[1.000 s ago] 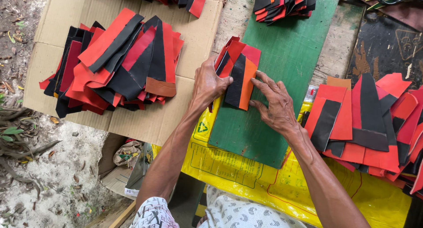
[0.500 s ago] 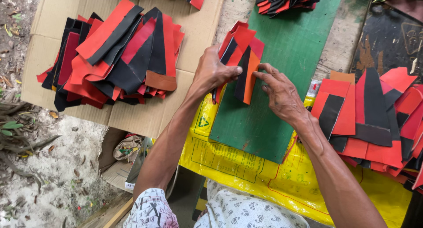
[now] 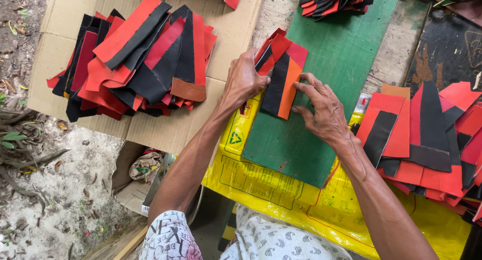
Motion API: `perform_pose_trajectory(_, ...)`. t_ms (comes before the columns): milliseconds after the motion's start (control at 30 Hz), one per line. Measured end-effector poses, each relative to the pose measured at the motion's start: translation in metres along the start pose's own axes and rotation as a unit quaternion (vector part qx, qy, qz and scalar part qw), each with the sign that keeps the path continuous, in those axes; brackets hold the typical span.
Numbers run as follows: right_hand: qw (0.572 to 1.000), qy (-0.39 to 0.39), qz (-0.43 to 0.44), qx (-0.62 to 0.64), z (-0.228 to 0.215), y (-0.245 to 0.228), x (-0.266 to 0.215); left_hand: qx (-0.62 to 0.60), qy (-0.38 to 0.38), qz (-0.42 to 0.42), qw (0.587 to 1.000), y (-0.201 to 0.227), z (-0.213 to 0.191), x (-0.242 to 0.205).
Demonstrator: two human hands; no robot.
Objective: The person repeatedly picks up red and black shoe sole pieces, aligns them on a green board, and stacks them into piles. The hands handle the pieces one at a time, arranging and stacking them without using any visible tools.
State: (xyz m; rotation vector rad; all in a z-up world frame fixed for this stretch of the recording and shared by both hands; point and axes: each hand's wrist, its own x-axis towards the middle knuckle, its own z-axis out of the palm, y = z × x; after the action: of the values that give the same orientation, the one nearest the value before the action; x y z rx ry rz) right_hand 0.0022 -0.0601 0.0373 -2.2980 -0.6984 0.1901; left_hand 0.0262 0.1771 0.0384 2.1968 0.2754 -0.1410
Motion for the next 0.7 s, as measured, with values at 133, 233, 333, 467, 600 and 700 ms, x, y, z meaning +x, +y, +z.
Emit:
perform_pose_trajectory(133,1.000,0.024,0.002,0.003,0.003,0.000,-0.002,-0.073,-0.031,-0.048,0.996,-0.004,-0.006,-0.005)
perform_pose_trajectory(233,0.999,0.033,0.007,0.007,0.006,0.001,-0.004,-0.085,-0.030,-0.025,0.996,-0.005,-0.007,-0.007)
perform_pose_trajectory(333,0.999,0.045,-0.007,-0.011,0.008,0.001,-0.004,-0.077,-0.026,-0.009,0.997,-0.006,-0.008,-0.008)
perform_pose_trajectory(467,0.998,0.049,-0.019,-0.029,0.008,-0.001,-0.003,-0.081,-0.025,-0.023,0.996,-0.006,-0.007,-0.009)
perform_pose_trajectory(600,0.999,0.025,0.011,-0.031,0.008,-0.004,-0.003,-0.094,-0.022,-0.037,0.995,-0.007,-0.007,-0.009)
perform_pose_trajectory(700,0.999,0.006,0.007,-0.034,0.005,-0.003,0.000,-0.140,0.003,-0.047,0.989,-0.012,-0.015,-0.007)
